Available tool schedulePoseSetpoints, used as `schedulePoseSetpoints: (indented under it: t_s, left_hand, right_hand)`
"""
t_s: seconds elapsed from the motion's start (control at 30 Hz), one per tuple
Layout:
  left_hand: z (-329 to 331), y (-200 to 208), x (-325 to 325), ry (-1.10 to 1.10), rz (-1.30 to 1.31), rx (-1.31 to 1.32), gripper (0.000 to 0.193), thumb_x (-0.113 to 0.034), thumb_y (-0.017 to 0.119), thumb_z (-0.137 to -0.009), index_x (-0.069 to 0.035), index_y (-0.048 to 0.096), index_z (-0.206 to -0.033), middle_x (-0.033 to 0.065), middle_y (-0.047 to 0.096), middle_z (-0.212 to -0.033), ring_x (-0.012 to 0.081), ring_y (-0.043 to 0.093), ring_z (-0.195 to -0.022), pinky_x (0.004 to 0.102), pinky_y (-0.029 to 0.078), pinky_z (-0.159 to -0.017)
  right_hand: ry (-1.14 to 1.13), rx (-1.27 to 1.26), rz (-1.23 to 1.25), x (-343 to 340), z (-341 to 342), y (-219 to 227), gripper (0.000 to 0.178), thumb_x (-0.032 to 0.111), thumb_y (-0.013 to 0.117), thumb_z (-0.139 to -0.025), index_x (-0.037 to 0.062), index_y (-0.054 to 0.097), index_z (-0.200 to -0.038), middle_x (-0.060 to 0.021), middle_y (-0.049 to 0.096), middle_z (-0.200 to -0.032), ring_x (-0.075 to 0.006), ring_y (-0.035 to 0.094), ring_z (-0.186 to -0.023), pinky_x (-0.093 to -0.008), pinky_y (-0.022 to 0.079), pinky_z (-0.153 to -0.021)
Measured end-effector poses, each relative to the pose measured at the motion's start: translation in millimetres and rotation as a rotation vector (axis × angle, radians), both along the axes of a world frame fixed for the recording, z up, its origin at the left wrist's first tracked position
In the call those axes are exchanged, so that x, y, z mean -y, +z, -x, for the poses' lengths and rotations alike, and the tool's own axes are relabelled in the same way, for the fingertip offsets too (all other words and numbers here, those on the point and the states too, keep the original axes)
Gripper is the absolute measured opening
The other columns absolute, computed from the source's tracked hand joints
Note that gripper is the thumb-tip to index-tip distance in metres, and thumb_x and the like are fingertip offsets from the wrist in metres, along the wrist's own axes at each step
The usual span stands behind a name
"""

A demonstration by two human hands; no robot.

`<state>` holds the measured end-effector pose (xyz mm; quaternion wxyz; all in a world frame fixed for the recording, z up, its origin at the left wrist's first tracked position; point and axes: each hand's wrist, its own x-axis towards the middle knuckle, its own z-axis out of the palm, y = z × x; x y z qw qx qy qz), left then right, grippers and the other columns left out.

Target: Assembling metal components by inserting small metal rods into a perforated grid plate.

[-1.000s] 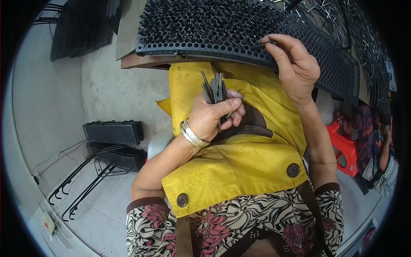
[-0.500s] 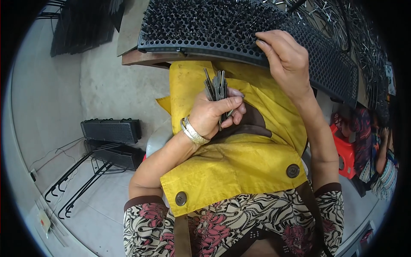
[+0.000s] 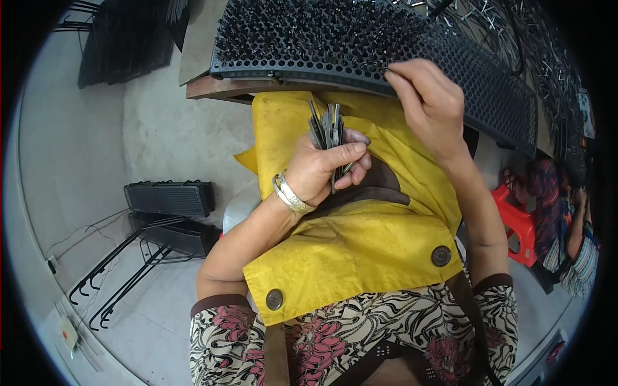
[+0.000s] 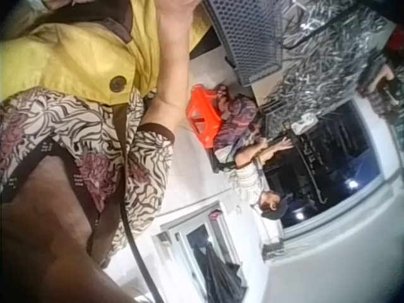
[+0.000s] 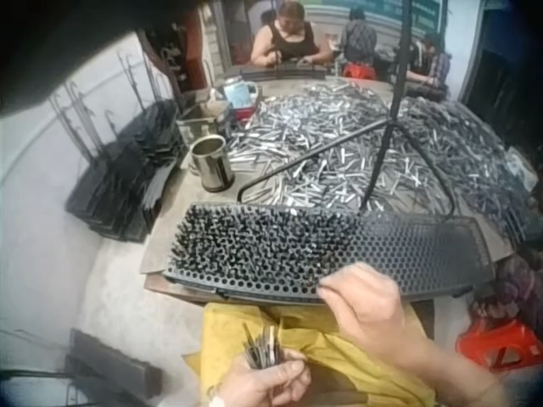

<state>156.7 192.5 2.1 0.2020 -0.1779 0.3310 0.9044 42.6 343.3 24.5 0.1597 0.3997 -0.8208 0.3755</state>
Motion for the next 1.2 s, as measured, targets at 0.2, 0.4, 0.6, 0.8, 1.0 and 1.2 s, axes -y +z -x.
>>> schedulePoseSetpoints:
  t_s: [0.2,0.4,0.6,0.8,1.0,1.2]
  left_hand:
    - [1,3,-6,-0.079,-0.083,-0.028,0.015,-0.007,0.059,-0.080,0.002,0.054,-0.091,0.0116,0.055,-0.066,0.0150,0.050,-0.049,0.0205,0.031,-0.038]
    - [0,-4,-25,-0.192,-0.064,0.036,0.011,-0.005,0.062,-0.078,-0.002,0.052,-0.082,0.0097,0.054,-0.062,0.0159,0.050,-0.047,0.0201,0.031,-0.037]
    - [8,-2,-44,-0.248,0.052,0.111,0.011,-0.005,0.062,-0.076,-0.005,0.051,-0.079,0.0068,0.051,-0.065,0.0166,0.050,-0.050,0.0225,0.032,-0.038]
    - [30,11,-65,-0.486,0.021,0.206,0.029,-0.009,0.067,-0.072,-0.009,0.047,-0.093,0.0039,0.052,-0.070,0.0146,0.052,-0.055,0.0244,0.036,-0.040]
    - [78,32,-97,-0.426,0.121,0.293,0.007,-0.009,0.056,-0.079,-0.005,0.052,-0.083,-0.0003,0.050,-0.066,0.0086,0.047,-0.050,0.0210,0.035,-0.039]
    - [115,38,-138,-0.192,0.263,0.075,0.019,-0.020,0.049,-0.088,-0.008,0.049,-0.074,-0.0015,0.043,-0.062,0.0098,0.042,-0.054,0.0231,0.037,-0.046]
  right_hand:
    - [0.014,0.756,0.282,-4,-29,-5,0.022,0.000,0.058,-0.081,-0.0018,0.057,-0.103,-0.0053,0.062,-0.088,-0.0101,0.058,-0.082,-0.0209,0.048,-0.069]
    - [0.259,0.652,0.394,16,-30,-20,0.023,0.012,0.062,-0.075,-0.0042,0.058,-0.090,-0.0152,0.060,-0.075,-0.0235,0.060,-0.063,-0.0310,0.048,-0.057]
    - [0.412,0.539,0.208,-13,-35,-30,0.023,0.019,0.059,-0.075,-0.0036,0.059,-0.076,-0.0175,0.058,-0.069,-0.0342,0.057,-0.066,-0.0398,0.045,-0.062]
    - [0.493,0.627,0.123,-58,-26,-24,0.029,0.017,0.065,-0.073,-0.0063,0.057,-0.088,-0.0177,0.059,-0.082,-0.0324,0.054,-0.073,-0.0380,0.044,-0.066]
    - [0.099,0.381,0.406,-93,-14,-12,0.048,0.025,0.069,-0.072,-0.0090,0.052,-0.102,-0.0197,0.056,-0.099,-0.0286,0.056,-0.085,-0.0359,0.046,-0.073]
    - [0.005,-0.133,0.461,-101,-15,9,0.056,0.038,0.056,-0.081,-0.0073,0.044,-0.113,-0.0319,0.046,-0.111,-0.0418,0.049,-0.096,-0.0487,0.042,-0.078]
